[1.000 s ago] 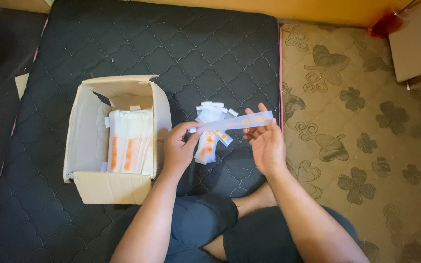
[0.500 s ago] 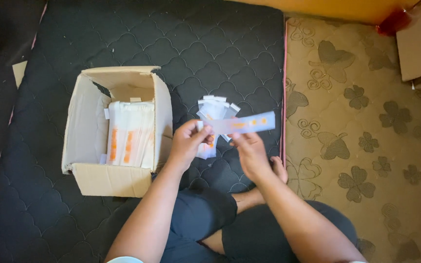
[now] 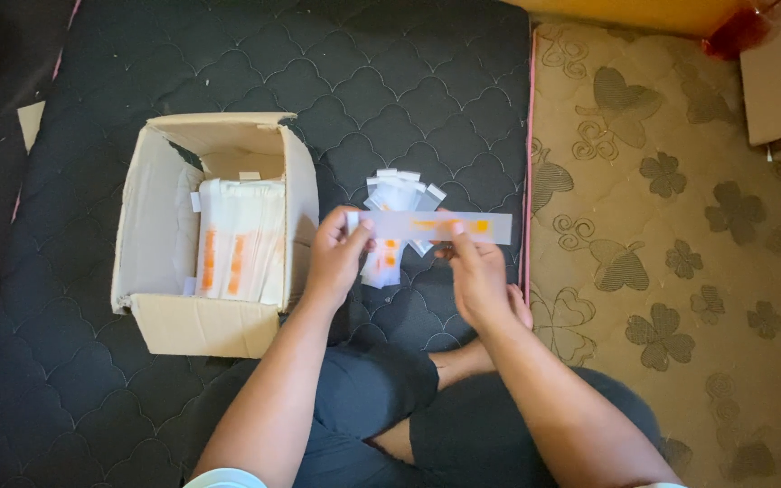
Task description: The person sorts white paper strips with orange markings by picking them up from a pile and placing them into a cardboard box.
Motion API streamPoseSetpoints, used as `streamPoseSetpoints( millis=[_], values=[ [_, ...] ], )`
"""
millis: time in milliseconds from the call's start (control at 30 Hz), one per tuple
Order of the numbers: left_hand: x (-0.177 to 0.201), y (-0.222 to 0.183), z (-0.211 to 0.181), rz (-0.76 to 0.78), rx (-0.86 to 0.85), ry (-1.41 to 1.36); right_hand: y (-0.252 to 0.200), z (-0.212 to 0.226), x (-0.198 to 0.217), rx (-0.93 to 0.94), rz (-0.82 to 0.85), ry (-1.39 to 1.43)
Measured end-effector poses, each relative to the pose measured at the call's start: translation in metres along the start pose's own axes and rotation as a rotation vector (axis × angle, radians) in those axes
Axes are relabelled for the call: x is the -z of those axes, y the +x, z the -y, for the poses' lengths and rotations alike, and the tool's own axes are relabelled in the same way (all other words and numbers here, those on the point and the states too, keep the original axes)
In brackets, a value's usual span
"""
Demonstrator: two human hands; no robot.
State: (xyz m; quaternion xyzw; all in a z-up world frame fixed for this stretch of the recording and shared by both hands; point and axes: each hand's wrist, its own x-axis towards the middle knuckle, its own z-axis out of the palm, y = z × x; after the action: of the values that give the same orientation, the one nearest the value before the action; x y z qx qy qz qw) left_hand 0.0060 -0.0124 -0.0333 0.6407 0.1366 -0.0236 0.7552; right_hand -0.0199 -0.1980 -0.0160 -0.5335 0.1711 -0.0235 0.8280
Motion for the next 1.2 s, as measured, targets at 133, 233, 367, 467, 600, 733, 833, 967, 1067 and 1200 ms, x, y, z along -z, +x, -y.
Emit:
streamPoseSetpoints(
  millis=[133, 233, 367, 467, 600, 733, 833, 967, 1067, 1200],
  values=[
    [0.009, 0.003, -0.008, -0.016, -0.038, 0.031, 0.010, -0.001, 0.015, 0.057, 0.029, 0.050],
    [0.007, 0.003, -0.012, -0.045, -0.036, 0.006, 0.012, 0.005, 0.017, 0.064, 0.060, 0.063],
    [0.007, 0.005, -0.009, -0.070, -0.042, 0.019, 0.013, 0.005, 0.019, 0.092, 0.104, 0.056],
    [0.008, 0.010, 0.001, -0.069, -0.076, -0.038, 0.013, 0.008, 0.019, 0.096, 0.132, 0.062],
    [0.009, 0.010, 0.001, -0.069, -0.083, -0.091, 0.015, 0.004, 0.021, 0.100, 0.161, 0.025],
    [0.008, 0.009, 0.000, -0.083, -0.094, -0.125, 0.016, 0.005, 0.022, 0.106, 0.181, 0.017],
    [0.007, 0.005, -0.006, -0.087, -0.075, -0.143, 0.013, 0.010, 0.019, 0.090, 0.180, -0.016],
    [0.007, 0.001, -0.017, -0.082, -0.057, -0.128, 0.015, 0.007, 0.020, 0.100, 0.168, -0.003],
    [0.007, 0.002, -0.015, -0.080, -0.064, -0.110, 0.016, 0.005, 0.021, 0.113, 0.163, 0.010],
    [0.009, 0.008, -0.003, -0.080, -0.071, -0.114, 0.016, 0.005, 0.020, 0.120, 0.156, 0.003]
  ],
)
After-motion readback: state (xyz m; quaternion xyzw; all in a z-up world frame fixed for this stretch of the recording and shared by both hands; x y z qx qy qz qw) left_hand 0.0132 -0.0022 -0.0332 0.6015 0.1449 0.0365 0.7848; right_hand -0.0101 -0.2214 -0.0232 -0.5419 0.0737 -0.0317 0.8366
